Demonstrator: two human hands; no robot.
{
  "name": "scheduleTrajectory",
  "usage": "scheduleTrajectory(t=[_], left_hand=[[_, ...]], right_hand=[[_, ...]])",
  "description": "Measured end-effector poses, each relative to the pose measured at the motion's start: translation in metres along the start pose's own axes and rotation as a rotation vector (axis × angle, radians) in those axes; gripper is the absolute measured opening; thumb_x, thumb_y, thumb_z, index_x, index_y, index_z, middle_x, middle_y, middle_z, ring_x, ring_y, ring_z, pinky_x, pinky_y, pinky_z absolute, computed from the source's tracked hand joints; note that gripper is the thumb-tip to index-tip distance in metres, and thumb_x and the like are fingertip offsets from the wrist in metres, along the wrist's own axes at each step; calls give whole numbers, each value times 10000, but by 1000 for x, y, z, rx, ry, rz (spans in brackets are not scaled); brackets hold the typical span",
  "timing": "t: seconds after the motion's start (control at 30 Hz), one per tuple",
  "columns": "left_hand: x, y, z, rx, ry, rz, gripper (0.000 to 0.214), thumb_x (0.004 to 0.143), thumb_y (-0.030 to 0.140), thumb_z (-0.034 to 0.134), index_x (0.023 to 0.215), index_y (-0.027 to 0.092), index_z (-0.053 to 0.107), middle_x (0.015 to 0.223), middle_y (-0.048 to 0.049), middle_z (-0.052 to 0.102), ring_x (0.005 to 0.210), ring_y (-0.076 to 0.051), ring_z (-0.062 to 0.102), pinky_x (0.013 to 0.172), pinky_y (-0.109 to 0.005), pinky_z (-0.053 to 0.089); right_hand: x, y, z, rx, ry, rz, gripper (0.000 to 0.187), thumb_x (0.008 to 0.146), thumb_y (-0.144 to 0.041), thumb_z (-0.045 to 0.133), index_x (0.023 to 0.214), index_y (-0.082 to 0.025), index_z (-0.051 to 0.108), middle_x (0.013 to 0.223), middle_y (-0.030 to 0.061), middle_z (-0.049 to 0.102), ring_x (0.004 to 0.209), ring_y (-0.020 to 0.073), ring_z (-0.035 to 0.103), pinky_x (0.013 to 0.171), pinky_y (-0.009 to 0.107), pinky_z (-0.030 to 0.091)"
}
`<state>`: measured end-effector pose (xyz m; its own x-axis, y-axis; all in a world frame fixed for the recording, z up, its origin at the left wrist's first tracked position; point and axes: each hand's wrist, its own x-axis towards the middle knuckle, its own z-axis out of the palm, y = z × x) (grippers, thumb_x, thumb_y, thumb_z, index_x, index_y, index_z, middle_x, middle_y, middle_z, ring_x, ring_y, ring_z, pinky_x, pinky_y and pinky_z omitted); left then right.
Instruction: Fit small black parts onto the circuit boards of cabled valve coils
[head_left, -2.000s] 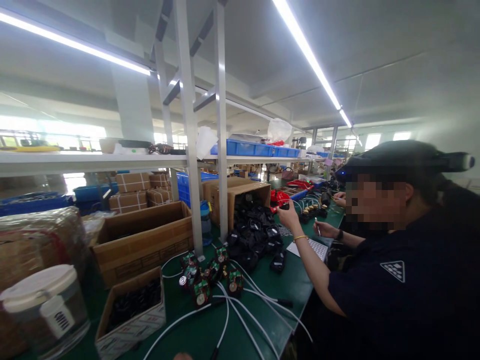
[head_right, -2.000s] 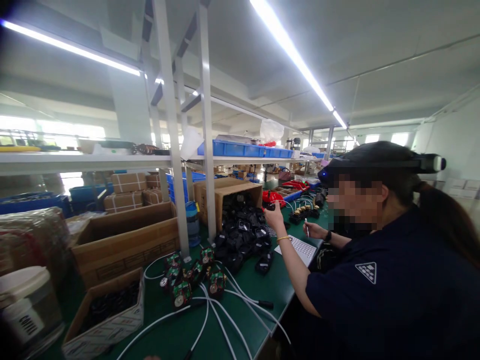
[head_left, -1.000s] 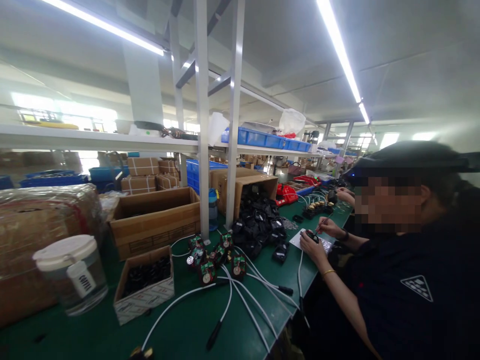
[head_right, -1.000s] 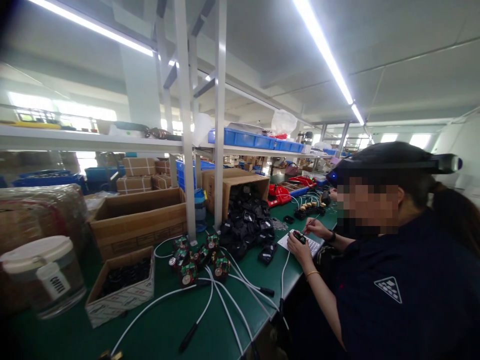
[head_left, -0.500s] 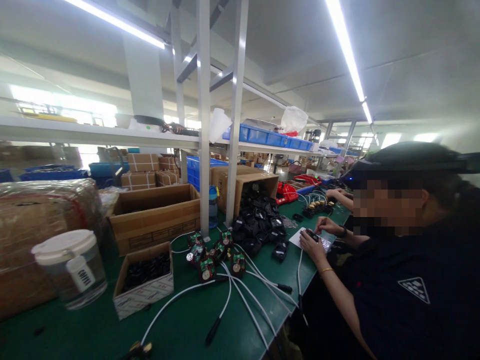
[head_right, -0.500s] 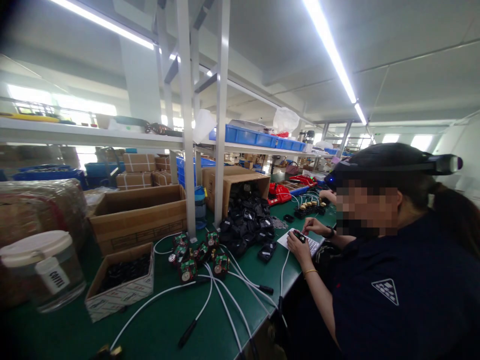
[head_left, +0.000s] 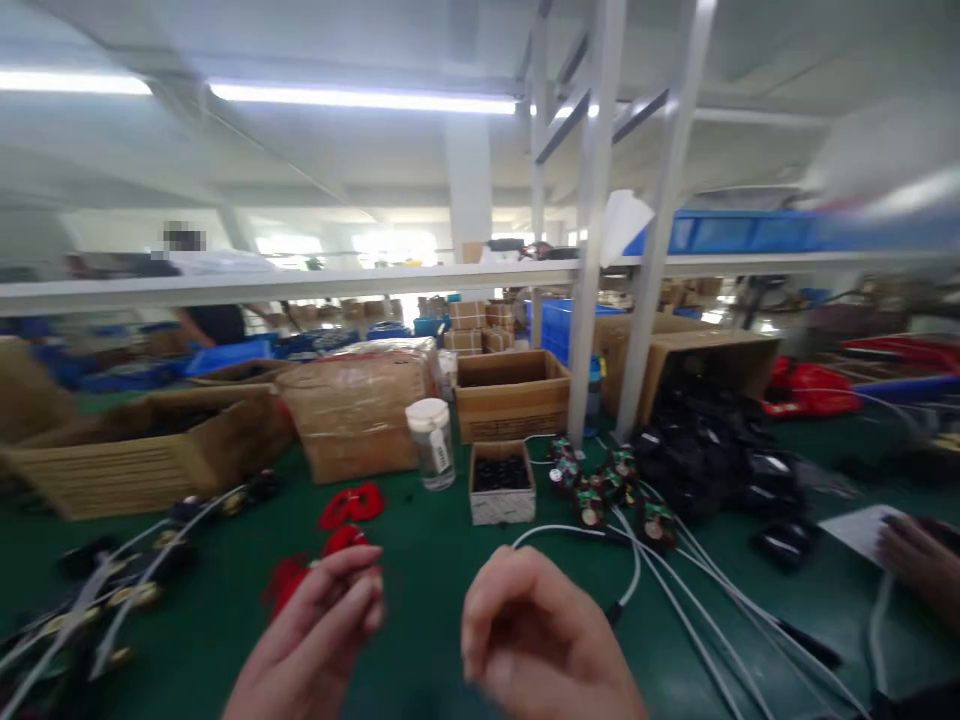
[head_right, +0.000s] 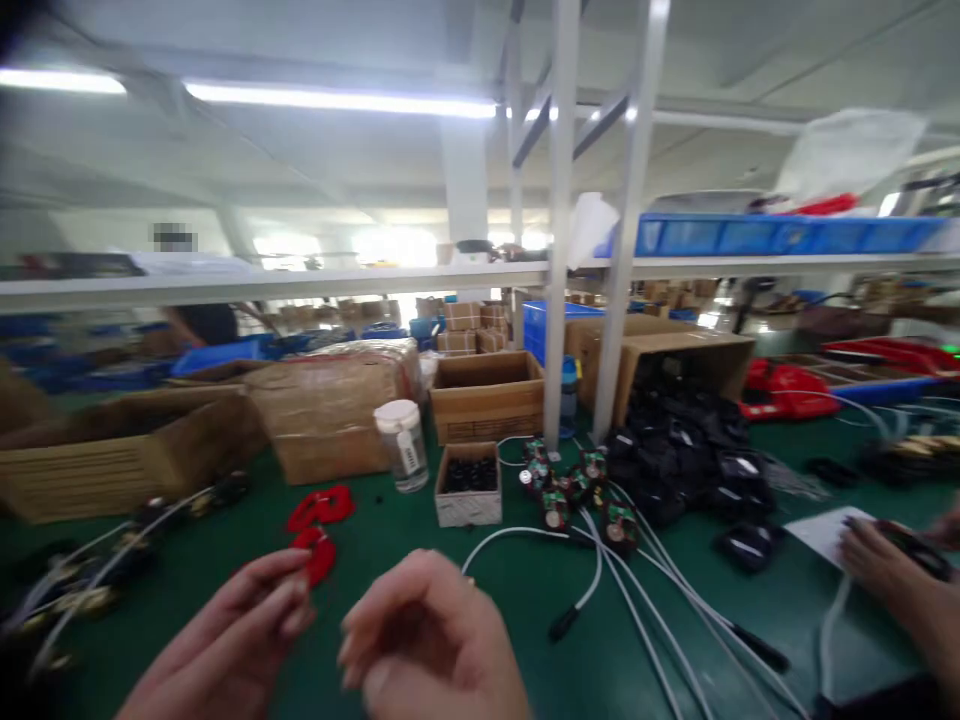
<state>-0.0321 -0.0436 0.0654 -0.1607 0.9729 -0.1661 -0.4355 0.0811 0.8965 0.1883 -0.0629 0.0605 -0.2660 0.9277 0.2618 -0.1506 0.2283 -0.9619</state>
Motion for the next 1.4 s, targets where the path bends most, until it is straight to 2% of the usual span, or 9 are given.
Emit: scheduleTrajectory(t=[0.07, 0.13, 0.27, 0.4, 0.6, 0.73, 0.93, 1.2, 1.4], left_hand=[[-8, 8, 1, -24, -61, 3, 433, 629, 255, 893, 1016, 167, 720, 786, -14, 663, 674, -139, 580, 629, -250, 490], [-13, 9, 10, -87, -99, -24, 387, 637, 226, 875, 988, 158, 727, 760, -10, 640, 637, -115, 548, 605, -237, 462], [-17, 2, 24, -177, -172, -132, 302, 679, 171, 839, 957, 137, 725, 736, -7, 605, 602, -82, 506, 607, -224, 451], [-13, -7, 18, -233, -196, -193, 260, 710, 142, 814, 953, 128, 720, 722, -4, 602, 598, -74, 508, 611, -210, 458], [-2, -31, 4, -300, -81, -281, 90, 842, 162, 690, 913, 119, 724, 737, -36, 648, 685, -136, 624, 692, -264, 528], [-3, -48, 2, -327, -97, -361, 238, 931, 291, 601, 917, 94, 733, 900, -130, 740, 866, -222, 702, 840, -346, 550], [-12, -61, 5, -412, -250, -453, 413, 963, 396, 546, 1169, 62, 673, 1200, -206, 721, 1121, -294, 684, 1030, -411, 472], [-13, -62, 4, -433, -249, -473, 557, 956, 438, 560, 1339, 36, 510, 1265, -258, 678, 1152, -329, 683, 1036, -426, 470], [-6, -64, -2, -493, -295, -508, 610, 953, 456, 545, 1371, 18, 469, 1384, -289, 589, 1246, -376, 618, 1069, -459, 461]], right_hand=[[15, 20, 28, 14, 124, 42, 206, 814, -419, 642, 956, -272, 672, 910, 46, 674, 857, 232, 635, 777, 367, 508], [27, 39, 38, -59, 191, 89, 219, 807, -394, 655, 960, -241, 680, 952, 61, 686, 919, 247, 638, 839, 374, 497], [36, 62, 34, -3, 76, 145, 359, 834, -483, 649, 1081, -225, 683, 1089, 89, 699, 1054, 283, 635, 923, 401, 482], [34, 65, 32, 63, -44, 135, 346, 870, -517, 619, 1020, -213, 685, 956, 57, 703, 935, 240, 646, 843, 352, 484], [34, 69, 23, 5, 38, 203, 275, 762, -454, 704, 807, -189, 643, 709, -12, 580, 688, 160, 531, 645, 270, 407], [35, 59, 16, -75, 16, 218, 167, 784, -359, 656, 810, -196, 636, 693, -22, 566, 664, 150, 519, 621, 263, 394], [38, 51, 7, -281, -9, 234, 68, 786, -254, 586, 799, -203, 629, 685, -18, 568, 655, 159, 537, 581, 260, 402], [32, 67, 0, -442, 24, 196, 168, 859, -302, 537, 888, -211, 676, 848, 45, 668, 795, 221, 626, 705, 325, 472], [28, 78, -4, -334, 51, 250, 335, 909, -430, 462, 1014, -198, 679, 909, 76, 681, 787, 233, 646, 663, 333, 500]])
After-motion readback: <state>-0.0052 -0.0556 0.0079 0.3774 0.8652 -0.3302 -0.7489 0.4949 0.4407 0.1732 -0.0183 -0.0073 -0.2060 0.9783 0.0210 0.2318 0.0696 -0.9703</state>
